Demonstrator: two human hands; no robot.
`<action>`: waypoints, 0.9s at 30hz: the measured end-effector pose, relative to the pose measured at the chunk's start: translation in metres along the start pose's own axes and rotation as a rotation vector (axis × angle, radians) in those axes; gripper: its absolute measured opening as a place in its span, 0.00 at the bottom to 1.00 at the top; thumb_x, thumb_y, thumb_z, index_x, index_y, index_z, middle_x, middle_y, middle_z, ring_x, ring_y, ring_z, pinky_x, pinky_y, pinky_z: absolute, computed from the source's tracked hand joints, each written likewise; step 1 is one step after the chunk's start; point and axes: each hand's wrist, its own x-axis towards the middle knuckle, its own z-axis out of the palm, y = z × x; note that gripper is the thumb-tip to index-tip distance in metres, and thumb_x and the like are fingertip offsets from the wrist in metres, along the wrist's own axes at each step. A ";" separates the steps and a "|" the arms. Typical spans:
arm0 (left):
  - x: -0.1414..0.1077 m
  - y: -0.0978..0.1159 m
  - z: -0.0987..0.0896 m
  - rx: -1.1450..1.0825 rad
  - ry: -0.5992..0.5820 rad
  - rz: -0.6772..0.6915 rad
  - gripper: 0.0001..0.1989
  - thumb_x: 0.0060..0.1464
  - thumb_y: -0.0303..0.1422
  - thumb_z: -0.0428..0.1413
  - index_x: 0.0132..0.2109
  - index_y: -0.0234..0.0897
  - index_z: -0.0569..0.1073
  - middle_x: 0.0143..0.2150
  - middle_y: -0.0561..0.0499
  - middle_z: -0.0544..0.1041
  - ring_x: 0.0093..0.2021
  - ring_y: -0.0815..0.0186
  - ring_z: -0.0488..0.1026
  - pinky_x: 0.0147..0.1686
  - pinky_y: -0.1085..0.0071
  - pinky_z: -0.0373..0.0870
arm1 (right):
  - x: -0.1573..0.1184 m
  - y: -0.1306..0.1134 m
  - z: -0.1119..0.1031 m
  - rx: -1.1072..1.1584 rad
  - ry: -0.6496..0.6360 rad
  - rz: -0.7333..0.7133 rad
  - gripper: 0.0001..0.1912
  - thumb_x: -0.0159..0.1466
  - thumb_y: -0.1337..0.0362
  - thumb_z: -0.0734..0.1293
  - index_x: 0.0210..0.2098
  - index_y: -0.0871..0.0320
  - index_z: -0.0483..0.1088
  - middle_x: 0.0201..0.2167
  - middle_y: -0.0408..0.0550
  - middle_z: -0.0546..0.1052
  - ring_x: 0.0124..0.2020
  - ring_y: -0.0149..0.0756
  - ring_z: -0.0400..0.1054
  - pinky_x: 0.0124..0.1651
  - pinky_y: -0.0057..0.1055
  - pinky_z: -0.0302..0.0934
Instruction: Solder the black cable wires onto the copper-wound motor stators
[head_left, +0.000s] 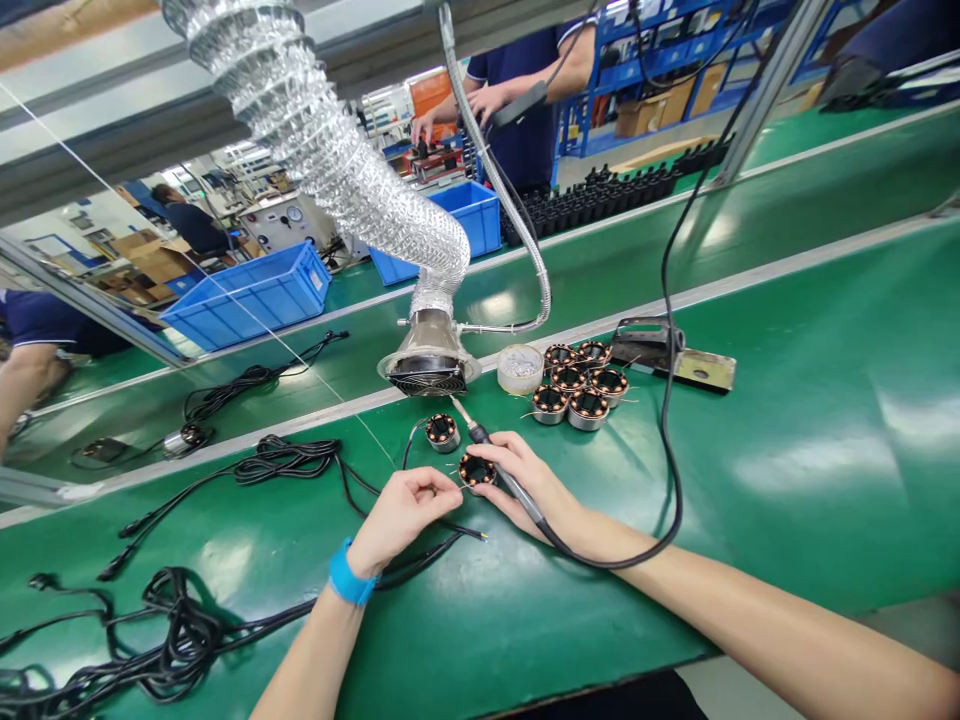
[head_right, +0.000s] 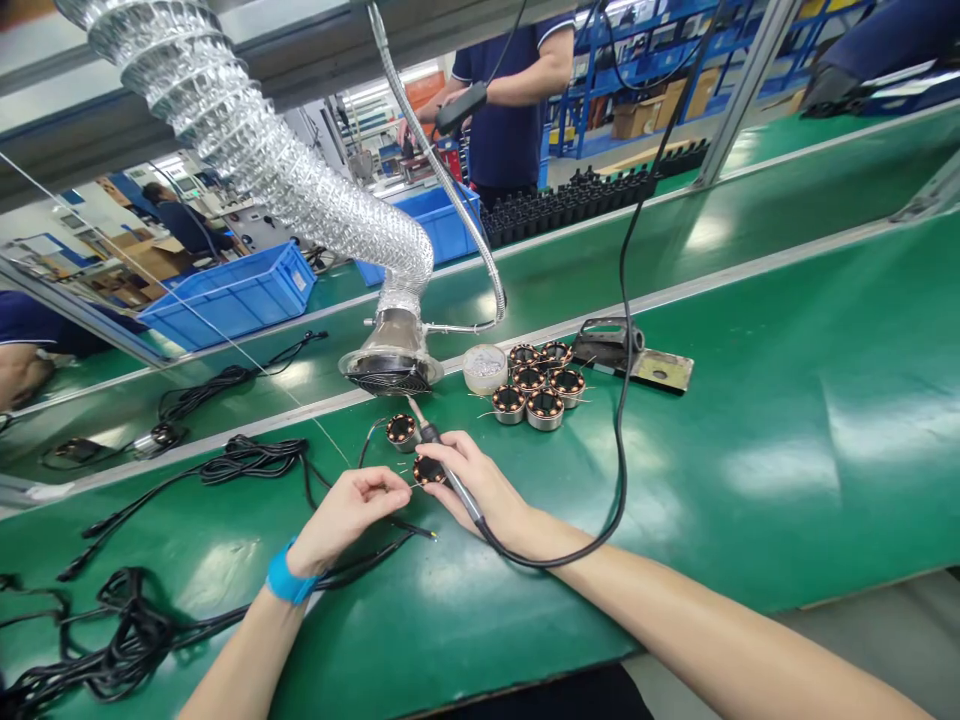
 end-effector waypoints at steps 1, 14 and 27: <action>0.000 0.000 0.000 0.004 -0.012 0.001 0.16 0.50 0.43 0.64 0.35 0.32 0.79 0.31 0.48 0.76 0.30 0.68 0.67 0.31 0.73 0.63 | 0.000 0.000 0.000 -0.002 0.003 -0.001 0.25 0.65 0.69 0.66 0.60 0.49 0.61 0.50 0.50 0.66 0.46 0.35 0.69 0.51 0.35 0.69; -0.003 0.005 -0.007 0.059 0.083 -0.054 0.22 0.57 0.49 0.55 0.30 0.32 0.77 0.22 0.53 0.69 0.19 0.74 0.56 0.20 0.75 0.51 | 0.001 -0.001 0.000 -0.027 0.001 -0.002 0.25 0.64 0.69 0.67 0.59 0.49 0.61 0.49 0.49 0.66 0.46 0.35 0.69 0.52 0.36 0.69; -0.011 0.005 0.000 0.585 -0.087 0.282 0.09 0.60 0.37 0.57 0.34 0.37 0.75 0.32 0.52 0.74 0.32 0.67 0.68 0.33 0.72 0.63 | 0.002 -0.001 -0.003 -0.034 0.075 0.024 0.26 0.62 0.68 0.69 0.58 0.49 0.62 0.49 0.50 0.66 0.47 0.38 0.69 0.52 0.38 0.68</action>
